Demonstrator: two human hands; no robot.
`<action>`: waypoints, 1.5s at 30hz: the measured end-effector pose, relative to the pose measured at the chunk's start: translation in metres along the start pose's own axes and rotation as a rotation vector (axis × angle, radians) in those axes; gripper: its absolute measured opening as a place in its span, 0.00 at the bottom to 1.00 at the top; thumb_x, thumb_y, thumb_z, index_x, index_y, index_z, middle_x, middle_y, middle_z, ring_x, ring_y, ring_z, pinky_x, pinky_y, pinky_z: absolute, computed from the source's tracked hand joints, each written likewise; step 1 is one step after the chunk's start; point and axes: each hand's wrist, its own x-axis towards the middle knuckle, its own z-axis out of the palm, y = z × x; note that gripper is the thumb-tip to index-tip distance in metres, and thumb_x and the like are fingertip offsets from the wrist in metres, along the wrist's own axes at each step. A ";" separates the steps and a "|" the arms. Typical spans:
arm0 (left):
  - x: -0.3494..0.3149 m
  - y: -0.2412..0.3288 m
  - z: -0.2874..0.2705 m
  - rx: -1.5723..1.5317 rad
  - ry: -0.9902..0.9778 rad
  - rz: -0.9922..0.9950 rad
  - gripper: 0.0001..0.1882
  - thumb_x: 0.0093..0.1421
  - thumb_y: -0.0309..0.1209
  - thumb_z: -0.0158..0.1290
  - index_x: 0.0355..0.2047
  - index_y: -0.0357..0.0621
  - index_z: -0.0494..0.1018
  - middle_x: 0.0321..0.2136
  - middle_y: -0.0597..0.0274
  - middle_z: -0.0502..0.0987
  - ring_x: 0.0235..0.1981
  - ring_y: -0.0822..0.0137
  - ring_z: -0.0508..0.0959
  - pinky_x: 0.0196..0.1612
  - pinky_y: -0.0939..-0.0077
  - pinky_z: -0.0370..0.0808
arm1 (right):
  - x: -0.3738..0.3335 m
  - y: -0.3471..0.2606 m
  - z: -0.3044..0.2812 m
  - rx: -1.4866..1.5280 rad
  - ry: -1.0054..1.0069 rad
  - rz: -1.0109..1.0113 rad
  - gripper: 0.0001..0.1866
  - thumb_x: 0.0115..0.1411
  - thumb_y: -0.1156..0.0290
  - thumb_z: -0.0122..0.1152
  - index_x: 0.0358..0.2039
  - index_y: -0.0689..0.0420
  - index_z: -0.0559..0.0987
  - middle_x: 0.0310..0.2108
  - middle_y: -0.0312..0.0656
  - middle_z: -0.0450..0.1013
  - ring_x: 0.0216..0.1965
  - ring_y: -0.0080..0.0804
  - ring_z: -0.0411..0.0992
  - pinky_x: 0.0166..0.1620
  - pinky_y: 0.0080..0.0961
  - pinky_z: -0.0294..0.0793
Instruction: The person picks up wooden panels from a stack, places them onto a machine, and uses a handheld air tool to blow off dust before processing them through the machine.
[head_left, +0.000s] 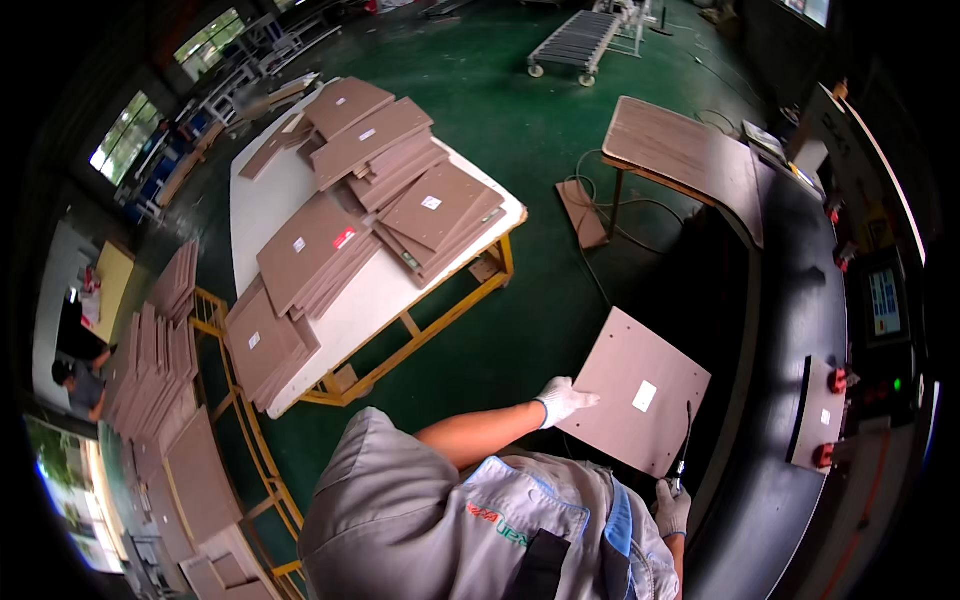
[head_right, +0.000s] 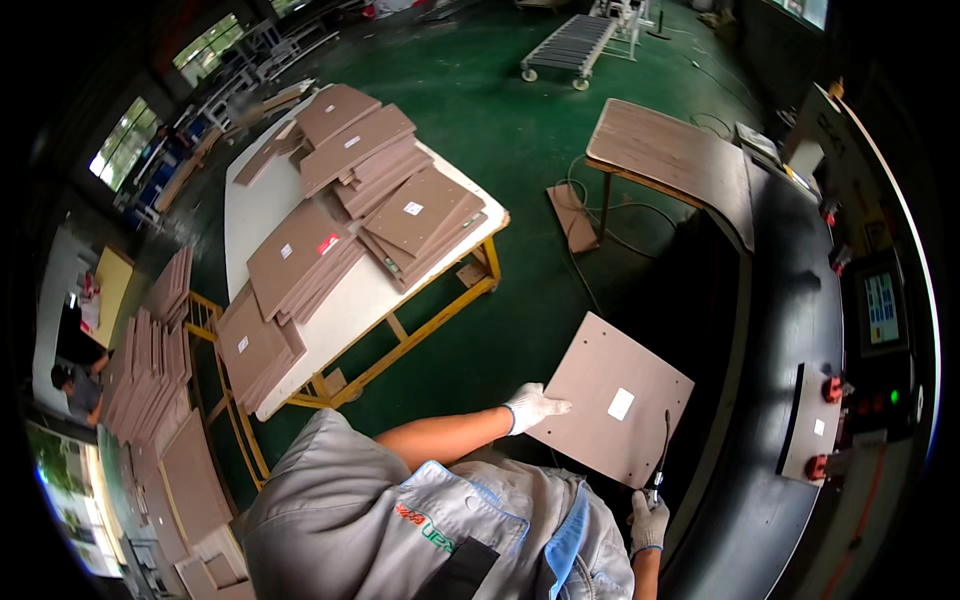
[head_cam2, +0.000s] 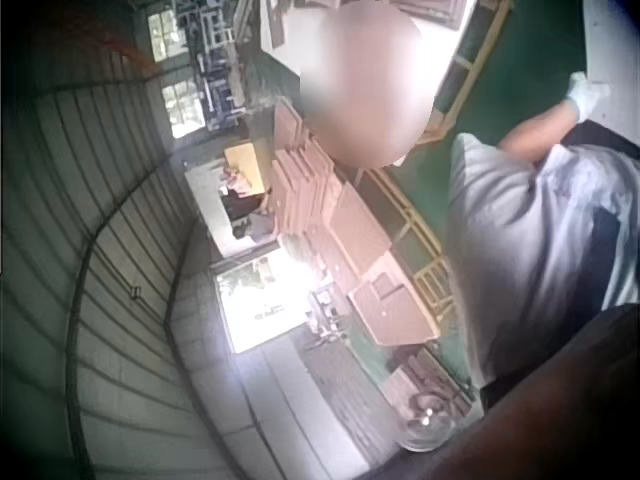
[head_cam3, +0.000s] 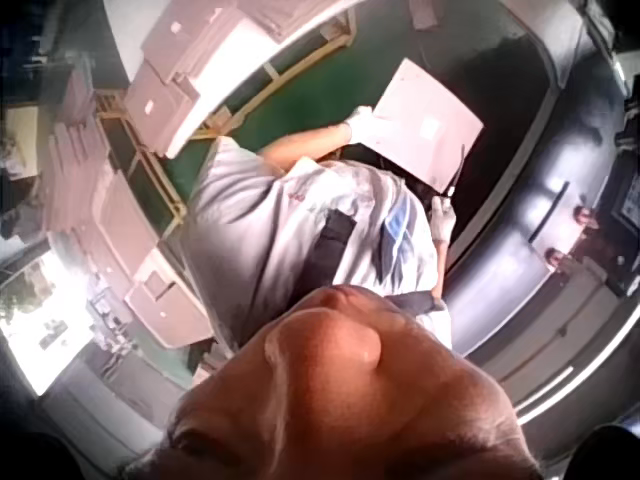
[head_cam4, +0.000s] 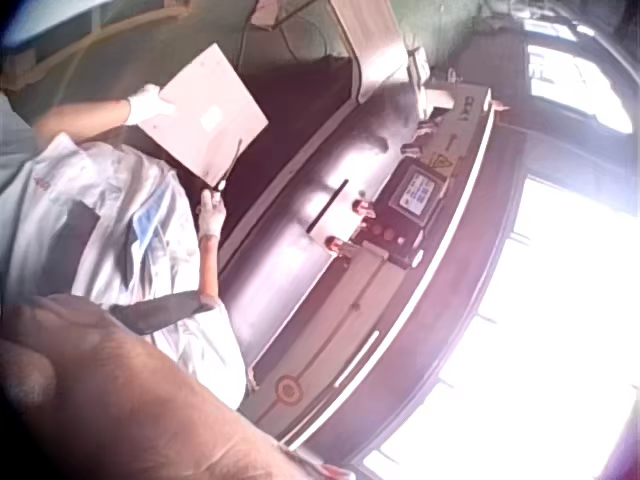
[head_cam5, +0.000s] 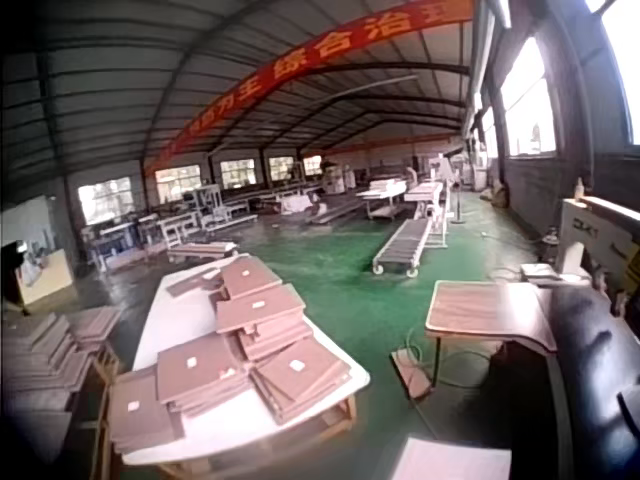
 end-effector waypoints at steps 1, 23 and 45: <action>-0.028 0.006 -0.043 -0.064 0.144 -0.074 0.41 0.52 0.48 0.75 0.51 0.21 0.77 0.46 0.40 0.84 0.46 0.55 0.84 0.52 0.63 0.79 | 0.009 -0.014 0.032 -0.008 -0.074 -0.037 0.15 0.67 0.62 0.69 0.44 0.62 0.82 0.24 0.31 0.74 0.20 0.21 0.69 0.25 0.26 0.70; -0.161 -0.089 -0.568 -1.274 2.032 0.009 0.37 0.58 0.46 0.73 0.56 0.26 0.77 0.52 0.48 0.84 0.47 0.54 0.84 0.50 0.62 0.81 | 0.182 -0.253 0.438 -0.715 -0.764 -0.544 0.19 0.61 0.57 0.68 0.32 0.64 0.81 0.22 0.46 0.77 0.25 0.30 0.74 0.33 0.38 0.74; -0.262 -0.309 -0.629 -0.316 2.056 -0.800 0.45 0.66 0.64 0.54 0.63 0.30 0.72 0.59 0.40 0.79 0.60 0.42 0.79 0.64 0.53 0.76 | 0.145 -0.361 0.659 -0.946 -1.180 -0.797 0.22 0.60 0.54 0.68 0.29 0.65 0.81 0.22 0.57 0.75 0.24 0.46 0.77 0.33 0.44 0.74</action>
